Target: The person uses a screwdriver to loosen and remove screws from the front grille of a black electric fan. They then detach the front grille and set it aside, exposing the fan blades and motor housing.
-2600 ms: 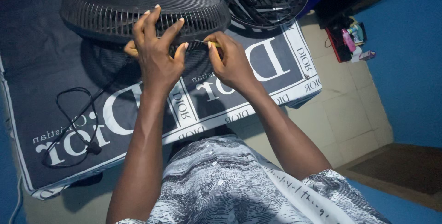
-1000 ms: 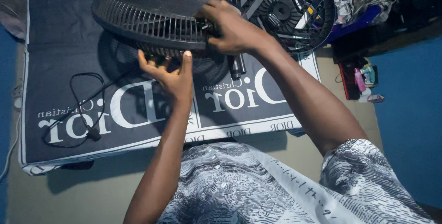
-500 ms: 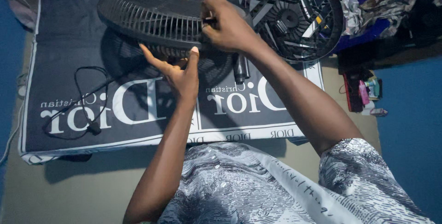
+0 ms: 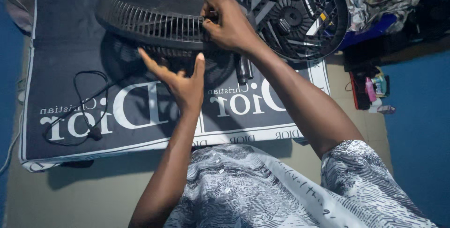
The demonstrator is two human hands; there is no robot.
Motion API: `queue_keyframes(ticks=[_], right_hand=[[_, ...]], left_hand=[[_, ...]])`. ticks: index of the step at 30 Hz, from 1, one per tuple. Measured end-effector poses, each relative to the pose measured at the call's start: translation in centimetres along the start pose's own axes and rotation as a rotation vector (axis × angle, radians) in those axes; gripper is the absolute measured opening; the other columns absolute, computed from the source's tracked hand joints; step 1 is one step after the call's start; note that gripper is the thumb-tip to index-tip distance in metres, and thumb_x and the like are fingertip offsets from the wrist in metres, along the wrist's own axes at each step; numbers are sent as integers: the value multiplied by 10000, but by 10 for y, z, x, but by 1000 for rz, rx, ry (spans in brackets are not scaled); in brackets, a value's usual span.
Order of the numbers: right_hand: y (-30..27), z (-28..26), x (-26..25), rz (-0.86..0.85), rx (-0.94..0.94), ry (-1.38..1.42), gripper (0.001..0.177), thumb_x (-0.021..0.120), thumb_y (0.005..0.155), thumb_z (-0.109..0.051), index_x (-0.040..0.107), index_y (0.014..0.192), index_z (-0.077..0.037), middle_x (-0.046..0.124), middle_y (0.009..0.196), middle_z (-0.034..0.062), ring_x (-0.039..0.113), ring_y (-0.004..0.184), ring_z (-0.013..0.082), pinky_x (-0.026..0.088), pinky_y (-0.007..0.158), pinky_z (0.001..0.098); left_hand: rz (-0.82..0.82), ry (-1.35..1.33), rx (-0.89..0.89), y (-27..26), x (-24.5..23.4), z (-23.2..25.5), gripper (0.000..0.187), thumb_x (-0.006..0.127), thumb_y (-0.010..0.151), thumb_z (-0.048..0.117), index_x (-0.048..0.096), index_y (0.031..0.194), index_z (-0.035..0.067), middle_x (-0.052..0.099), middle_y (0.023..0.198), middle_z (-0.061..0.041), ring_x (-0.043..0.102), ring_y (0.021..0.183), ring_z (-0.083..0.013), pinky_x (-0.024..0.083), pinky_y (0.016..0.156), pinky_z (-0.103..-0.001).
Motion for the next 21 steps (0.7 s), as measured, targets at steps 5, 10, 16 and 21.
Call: queue_keyframes(ticks=[5,10,16,21], right_hand=[[4,2,3,10,-36,-5,155,594,699,-70,508,803,5,510,789,126,544,731,244,440,662,320],[2,2,3,12,-58,-8,151,609,698,-67,527,805,1,512,788,119,548,722,235,437,645,318],[1,3,1,17,-13,15,152,616,692,-60,533,801,4,514,780,104,554,710,214,441,640,304],[0,5,3,31,-18,28,145,604,697,-62,533,807,0,517,785,100,553,718,212,445,652,306]], left_hand=[[-24,262,216,12,0,18,968,760,796,220,22,1420,155,-54,1433,-265,7,1368,-432,202,1109,-520],[-79,208,158,14,0,21,929,736,805,252,46,1420,156,-120,1418,-262,5,1365,-424,208,1104,-526],[-93,218,155,14,-1,18,935,749,796,271,54,1409,145,-110,1406,-265,-74,1346,-439,201,1078,-545],[-100,206,175,15,-1,15,932,742,803,272,54,1418,145,-110,1418,-262,-57,1360,-431,168,1107,-540]])
Point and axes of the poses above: each hand's wrist, its own y-axis towards the middle knuckle, its own x-axis out of the palm, z = x × y, the point moved 2 cm from there along y, towards the middle knuckle
